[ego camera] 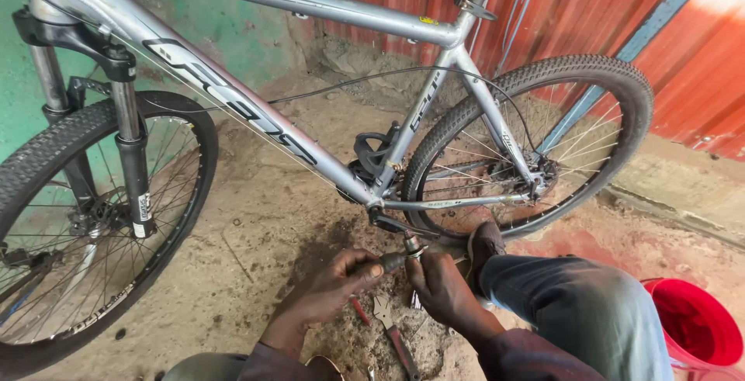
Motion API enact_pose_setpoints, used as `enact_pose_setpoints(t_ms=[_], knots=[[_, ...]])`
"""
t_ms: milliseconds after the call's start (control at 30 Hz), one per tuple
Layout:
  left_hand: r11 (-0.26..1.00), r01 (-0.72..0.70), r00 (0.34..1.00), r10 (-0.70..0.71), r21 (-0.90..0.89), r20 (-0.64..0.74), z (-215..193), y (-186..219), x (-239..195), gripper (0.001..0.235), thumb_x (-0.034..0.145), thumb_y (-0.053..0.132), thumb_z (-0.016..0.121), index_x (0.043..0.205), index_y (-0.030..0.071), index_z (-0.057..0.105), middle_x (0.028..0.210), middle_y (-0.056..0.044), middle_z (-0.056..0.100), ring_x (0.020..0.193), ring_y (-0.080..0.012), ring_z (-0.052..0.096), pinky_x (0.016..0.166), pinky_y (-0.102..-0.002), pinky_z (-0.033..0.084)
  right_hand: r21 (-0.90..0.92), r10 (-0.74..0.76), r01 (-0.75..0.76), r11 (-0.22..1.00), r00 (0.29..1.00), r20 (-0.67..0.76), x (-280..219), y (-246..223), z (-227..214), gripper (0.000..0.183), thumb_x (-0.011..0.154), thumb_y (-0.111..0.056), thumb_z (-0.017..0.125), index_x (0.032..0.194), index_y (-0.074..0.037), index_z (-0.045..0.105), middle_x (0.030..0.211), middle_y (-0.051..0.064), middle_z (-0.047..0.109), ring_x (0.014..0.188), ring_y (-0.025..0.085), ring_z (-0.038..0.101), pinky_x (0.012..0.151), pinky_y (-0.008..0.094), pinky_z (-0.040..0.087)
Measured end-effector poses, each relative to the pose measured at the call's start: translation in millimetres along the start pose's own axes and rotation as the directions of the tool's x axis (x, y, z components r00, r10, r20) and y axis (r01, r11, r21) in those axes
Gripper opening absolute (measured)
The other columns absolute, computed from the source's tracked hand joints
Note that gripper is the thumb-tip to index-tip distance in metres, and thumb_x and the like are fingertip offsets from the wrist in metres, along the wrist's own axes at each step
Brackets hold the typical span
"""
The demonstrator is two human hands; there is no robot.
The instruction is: The person uses a wrench to loosen and remove a pedal from the crank arm of a silver mountain bike. They then use a socket wrench to further work on the crank arm bolt, removing the socket and placing the tools on the floor.
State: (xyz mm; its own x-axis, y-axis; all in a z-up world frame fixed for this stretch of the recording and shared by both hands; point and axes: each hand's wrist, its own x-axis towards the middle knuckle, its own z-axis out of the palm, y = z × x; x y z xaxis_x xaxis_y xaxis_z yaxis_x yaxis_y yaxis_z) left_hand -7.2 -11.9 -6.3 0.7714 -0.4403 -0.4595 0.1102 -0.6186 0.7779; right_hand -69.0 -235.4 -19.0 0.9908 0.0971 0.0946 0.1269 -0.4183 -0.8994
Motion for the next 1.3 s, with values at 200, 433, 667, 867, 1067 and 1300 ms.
enact_pose_setpoints(t_ms=[200, 433, 667, 867, 1067, 1300], knots=[[0.958, -0.075, 0.985, 0.114, -0.275, 0.130, 49.2, -35.9, 29.5, 0.051, 0.097, 0.057, 0.056, 0.097, 0.007, 0.056, 0.070, -0.001, 0.048, 0.049, -0.0116, 0.051, 0.049, -0.034, 0.048, -0.513, -0.133, 0.093, 0.853, 0.990, -0.042, 5.8, 48.4, 13.5, 0.022, 0.088, -0.016, 0.064, 0.070, -0.004, 0.058, 0.057, 0.013, 0.058, 0.041, 0.028, 0.048, 0.043, 0.045, 0.041], [0.775, -0.104, 0.930, 0.298, -0.623, 0.216, 21.1, 22.5, -8.2, 0.071, 0.098, 0.053, 0.057, 0.136, -0.007, 0.051, 0.089, -0.018, 0.073, 0.060, -0.0213, 0.070, 0.042, -0.028, 0.056, -0.293, 0.158, -0.190, 0.937, 0.979, -0.130, 13.7, 72.5, 30.3, 0.021, 0.095, -0.025, 0.063, 0.104, -0.007, 0.069, 0.081, 0.016, 0.075, 0.070, 0.032, 0.077, 0.057, 0.041, 0.062], [0.577, -0.578, 0.758, 0.116, -0.577, -0.642, -71.5, 20.8, -30.2, 0.047, 0.091, 0.043, 0.064, 0.122, 0.009, 0.070, 0.093, -0.009, 0.075, 0.075, -0.0184, 0.066, 0.068, -0.036, 0.052, 0.192, 0.436, -0.480, 0.856, 0.870, 0.231, -2.2, 33.6, 22.8, 0.016, 0.097, -0.017, 0.059, 0.089, -0.005, 0.065, 0.065, 0.004, 0.058, 0.050, 0.014, 0.047, 0.046, 0.030, 0.037], [0.334, -0.698, 0.620, -0.160, -0.633, -0.768, -93.9, -16.8, -36.0, 0.012, 0.100, 0.020, 0.066, 0.100, 0.008, 0.071, 0.076, -0.002, 0.059, 0.063, -0.0140, 0.056, 0.057, -0.028, 0.043, 0.078, 0.564, -0.592, 0.802, 0.794, 0.228, 8.1, 46.7, 33.5, 0.042, 0.107, -0.030, 0.046, 0.096, 0.000, 0.072, 0.065, 0.006, 0.057, 0.046, 0.015, 0.043, 0.041, 0.031, 0.033], [0.888, -0.274, 0.810, 0.006, -0.369, -0.587, -67.9, -7.7, -12.2, 0.016, 0.100, 0.017, 0.062, 0.114, 0.014, 0.069, 0.095, -0.003, 0.072, 0.075, -0.0126, 0.062, 0.064, -0.028, 0.055, -0.322, 0.245, -0.206, 0.924, 0.966, 0.084, 7.3, 66.8, 33.1, 0.030, 0.102, -0.023, 0.050, 0.080, -0.005, 0.060, 0.064, 0.008, 0.066, 0.049, 0.022, 0.059, 0.044, 0.038, 0.047], [0.959, -0.249, 0.967, 0.239, 0.138, 0.083, -10.1, -4.0, 2.0, 0.080, 0.094, 0.064, -0.002, 0.109, 0.025, 0.066, 0.088, 0.001, 0.063, 0.069, -0.0133, 0.054, 0.065, -0.041, 0.051, 0.348, 0.168, -0.328, 0.878, 0.893, 0.418, -0.8, -12.8, -6.2, 0.044, 0.108, -0.039, 0.044, 0.082, -0.005, 0.057, 0.052, 0.000, 0.048, 0.038, 0.014, 0.041, 0.033, 0.033, 0.031]])
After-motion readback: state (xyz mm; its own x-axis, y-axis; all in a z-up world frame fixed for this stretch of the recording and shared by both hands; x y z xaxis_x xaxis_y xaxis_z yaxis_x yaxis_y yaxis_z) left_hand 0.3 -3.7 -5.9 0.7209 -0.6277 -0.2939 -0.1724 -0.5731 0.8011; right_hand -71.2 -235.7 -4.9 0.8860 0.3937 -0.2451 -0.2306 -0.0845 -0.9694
